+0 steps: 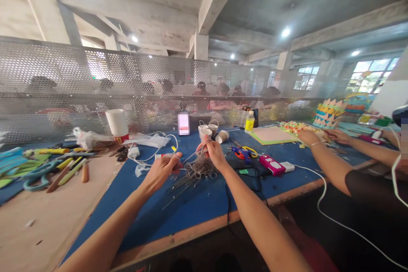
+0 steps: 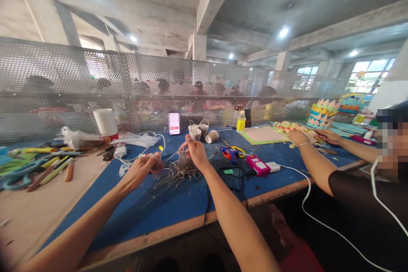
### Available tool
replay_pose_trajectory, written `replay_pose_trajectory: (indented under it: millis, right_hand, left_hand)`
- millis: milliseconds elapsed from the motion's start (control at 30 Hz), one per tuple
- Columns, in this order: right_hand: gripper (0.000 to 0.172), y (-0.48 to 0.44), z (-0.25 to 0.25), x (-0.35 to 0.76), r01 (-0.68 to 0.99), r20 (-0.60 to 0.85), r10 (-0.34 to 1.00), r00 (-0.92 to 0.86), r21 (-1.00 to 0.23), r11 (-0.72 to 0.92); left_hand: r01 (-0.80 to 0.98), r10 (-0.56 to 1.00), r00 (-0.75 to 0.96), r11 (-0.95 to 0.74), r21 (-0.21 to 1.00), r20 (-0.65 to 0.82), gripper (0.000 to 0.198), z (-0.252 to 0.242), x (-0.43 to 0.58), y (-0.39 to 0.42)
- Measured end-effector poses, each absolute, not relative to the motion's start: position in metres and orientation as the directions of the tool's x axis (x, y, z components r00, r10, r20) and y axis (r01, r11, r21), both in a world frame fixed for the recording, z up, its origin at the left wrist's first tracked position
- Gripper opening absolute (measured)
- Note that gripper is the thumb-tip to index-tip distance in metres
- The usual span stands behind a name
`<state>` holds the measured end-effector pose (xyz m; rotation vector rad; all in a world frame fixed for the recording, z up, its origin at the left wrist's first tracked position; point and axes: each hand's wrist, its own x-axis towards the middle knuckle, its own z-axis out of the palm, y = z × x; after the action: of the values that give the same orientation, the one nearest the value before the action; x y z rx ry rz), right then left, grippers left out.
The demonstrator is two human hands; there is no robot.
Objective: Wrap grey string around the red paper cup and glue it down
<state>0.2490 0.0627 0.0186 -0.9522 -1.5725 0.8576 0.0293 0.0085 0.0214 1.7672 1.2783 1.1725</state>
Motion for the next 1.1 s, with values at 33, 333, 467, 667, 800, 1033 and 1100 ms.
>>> replay_pose_trajectory:
  millis: [33, 333, 467, 667, 800, 1033, 1100]
  right_hand:
    - [0.083, 0.063, 0.019, 0.25, 0.141, 0.413, 0.903, -0.117, -0.893, 0.427]
    - [0.089, 0.086, 0.008, 0.26, 0.148, 0.282, 0.959, -0.032, -0.947, 0.284]
    - [0.079, 0.092, 0.004, 0.265, 0.301, 0.24, 0.97, -0.032, -0.924, 0.238]
    - [0.031, 0.076, 0.006, 0.271, 0.757, 0.242, 0.884, -0.399, -0.456, 0.467]
    - [0.055, 0.052, 0.029, 0.284, 0.792, 0.192, 0.83, -0.523, -0.25, 0.557]
    - [0.039, 0.02, 0.061, 0.254, 0.311, 0.413, 0.712, -0.569, -0.693, 0.65]
    - [0.049, 0.021, 0.051, 0.233, 0.168, 0.309, 0.743, -0.594, -0.856, 0.49]
  left_hand:
    - [0.355, 0.948, 0.164, -0.316, 0.88, 0.274, 0.061, 0.022, 0.029, 0.008]
    - [-0.601, 0.929, 0.108, -0.223, 0.768, 0.354, 0.026, 0.051, 0.006, 0.002]
    - [-0.772, 0.928, -0.045, -0.268, 0.577, 0.371, 0.03, 0.062, -0.015, 0.007]
    - [-0.583, 0.937, 0.217, -0.1, 0.806, 0.274, 0.021, 0.053, -0.007, 0.008]
    - [-0.404, 0.886, 0.38, -0.101, 0.909, 0.267, 0.028, 0.044, 0.008, 0.007]
    - [-0.333, 0.845, 0.455, -0.131, 0.934, 0.281, 0.027, 0.035, 0.013, 0.008]
    - [-0.341, 0.845, 0.461, -0.114, 0.933, 0.272, 0.026, 0.035, 0.013, 0.007]
